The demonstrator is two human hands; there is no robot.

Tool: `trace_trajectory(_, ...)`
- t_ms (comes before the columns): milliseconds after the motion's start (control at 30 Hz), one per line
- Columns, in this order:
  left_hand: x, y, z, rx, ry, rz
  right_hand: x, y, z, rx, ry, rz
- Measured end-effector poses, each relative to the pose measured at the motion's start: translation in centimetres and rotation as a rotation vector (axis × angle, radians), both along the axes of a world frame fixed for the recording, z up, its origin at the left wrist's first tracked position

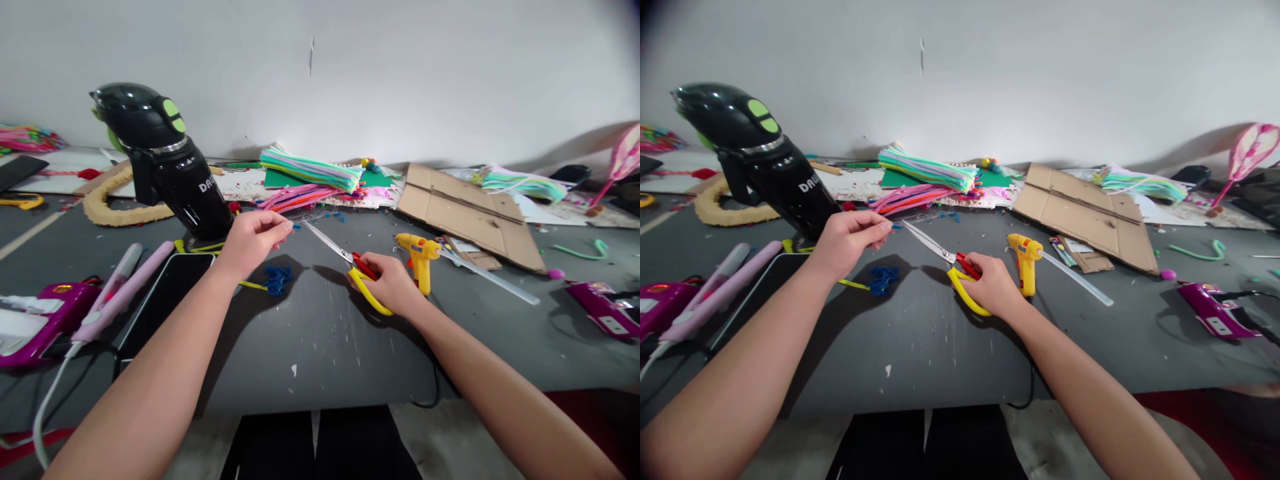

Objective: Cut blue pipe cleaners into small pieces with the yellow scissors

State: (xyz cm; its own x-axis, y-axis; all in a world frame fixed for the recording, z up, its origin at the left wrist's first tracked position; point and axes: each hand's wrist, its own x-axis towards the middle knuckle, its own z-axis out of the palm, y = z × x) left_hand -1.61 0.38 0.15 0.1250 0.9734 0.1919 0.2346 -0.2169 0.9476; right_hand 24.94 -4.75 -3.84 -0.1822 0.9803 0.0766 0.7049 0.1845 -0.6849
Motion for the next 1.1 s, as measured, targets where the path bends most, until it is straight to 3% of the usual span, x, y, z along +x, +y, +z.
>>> trace_trajectory(667,-0.07,0.33,-0.33,-0.195,-0.160,-0.016,-0.08,-0.20,0.24,0.062,-0.090,0.046)
trace_trajectory(1100,0.06,0.25,-0.10,-0.222,-0.171,-0.030,-0.20,-0.16,0.51,0.041,-0.111,0.041)
